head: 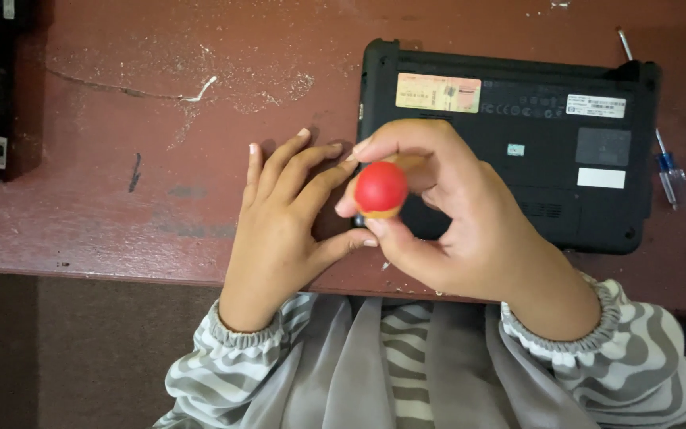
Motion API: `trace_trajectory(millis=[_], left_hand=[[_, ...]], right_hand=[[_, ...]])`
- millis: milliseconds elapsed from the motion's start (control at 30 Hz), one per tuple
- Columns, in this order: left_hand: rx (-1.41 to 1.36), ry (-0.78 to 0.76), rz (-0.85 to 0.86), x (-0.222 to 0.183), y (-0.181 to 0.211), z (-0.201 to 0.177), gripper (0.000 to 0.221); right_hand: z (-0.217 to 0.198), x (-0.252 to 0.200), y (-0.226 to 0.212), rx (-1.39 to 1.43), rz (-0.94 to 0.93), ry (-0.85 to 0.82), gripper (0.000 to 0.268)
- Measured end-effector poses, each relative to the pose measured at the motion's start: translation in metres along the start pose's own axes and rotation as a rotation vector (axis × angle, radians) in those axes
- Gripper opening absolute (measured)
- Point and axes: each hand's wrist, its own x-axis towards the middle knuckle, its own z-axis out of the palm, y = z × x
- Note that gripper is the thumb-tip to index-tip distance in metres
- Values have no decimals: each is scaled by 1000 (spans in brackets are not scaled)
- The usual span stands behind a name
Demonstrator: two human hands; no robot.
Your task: Disassembling a laptop by removing screws from the bottom casing, taking out the battery, and accessing internal components.
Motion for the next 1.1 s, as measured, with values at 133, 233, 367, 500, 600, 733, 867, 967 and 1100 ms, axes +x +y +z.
trace_trajectory(millis=[133,233,367,500,600,733,867,967,1100], left_hand=[[26,-2,9,-1,-1,2,65],[8,-11,-1,0,0,1,65],[25,-14,0,1,0,1,72],[4,-2,4,1,0,1,71],[14,6,6,-1,-2,2,67],[6,14,6,0,-1,1,76],[3,9,8,0,0,1,72],[0,-3,4,1,0,0,68],[4,-12,-8,0,0,0,70]], right_hand=[[0,0,9,-47,31,61,53],[2,7,15,-82,26,102,48],[4,14,15,-19,-44,94,37],[4,8,22,-81,-112,104,34],[0,4,10,103,-21,12,49],[-6,2,-1,37,-13,-37,41],[-7,5,-7,-69,84,11,49],[-4,9,0,-134,40,23,48],[-4,13,7,-287,75,45,46]])
